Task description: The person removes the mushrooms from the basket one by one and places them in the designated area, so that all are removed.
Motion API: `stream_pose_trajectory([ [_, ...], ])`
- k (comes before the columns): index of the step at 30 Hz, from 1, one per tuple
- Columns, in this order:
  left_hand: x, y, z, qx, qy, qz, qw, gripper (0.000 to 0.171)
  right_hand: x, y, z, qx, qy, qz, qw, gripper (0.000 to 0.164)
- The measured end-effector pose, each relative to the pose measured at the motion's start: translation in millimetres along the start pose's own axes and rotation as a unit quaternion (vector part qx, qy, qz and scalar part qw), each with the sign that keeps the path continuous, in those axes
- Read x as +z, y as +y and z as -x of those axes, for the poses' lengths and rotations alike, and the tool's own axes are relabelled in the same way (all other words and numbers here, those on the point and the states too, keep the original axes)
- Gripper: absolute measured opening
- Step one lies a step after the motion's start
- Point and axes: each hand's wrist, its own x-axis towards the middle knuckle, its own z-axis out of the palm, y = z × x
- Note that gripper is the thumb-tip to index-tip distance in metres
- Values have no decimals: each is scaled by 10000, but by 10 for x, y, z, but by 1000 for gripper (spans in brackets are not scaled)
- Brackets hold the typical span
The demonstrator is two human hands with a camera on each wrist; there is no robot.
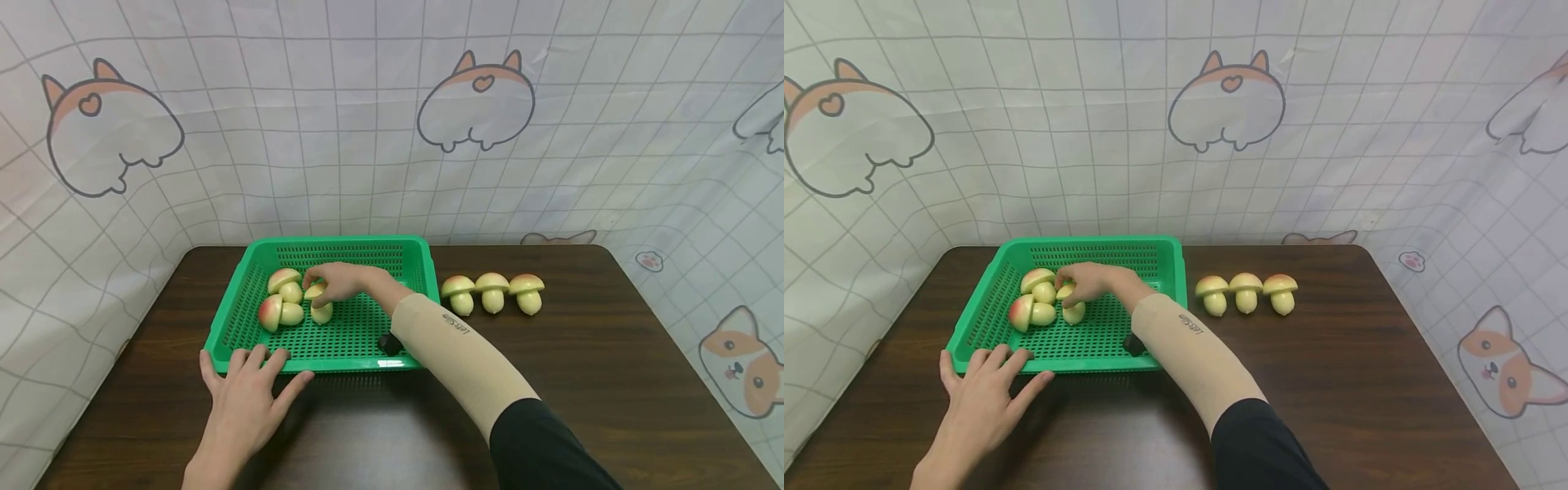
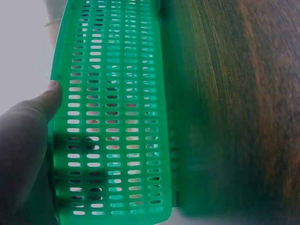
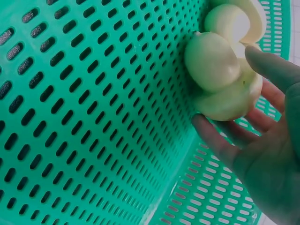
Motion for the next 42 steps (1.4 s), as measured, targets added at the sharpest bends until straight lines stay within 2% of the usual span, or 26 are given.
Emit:
stream_pose_trajectory([
  [7, 2, 2, 6, -10, 45, 14, 10000, 45, 1, 12, 8, -124, -343, 152, 9992, 29],
  [14, 9, 4, 2, 5, 85, 40, 10000, 45, -3, 21, 21, -111, -426, 226, 9988, 34],
  [21, 7, 2, -4, 10, 88, 44, 10000, 45, -6, 42, 18, -58, -269, 105, 9996, 37],
  [31, 17, -3, 9, 8, 109, 48, 9999, 45, -61, -2, 56, -271, -15, 52, 9996, 38],
  [42, 13, -2, 3, 15, 119, 7, 9999, 45, -209, -148, 141, -475, 124, 43, 9988, 40],
])
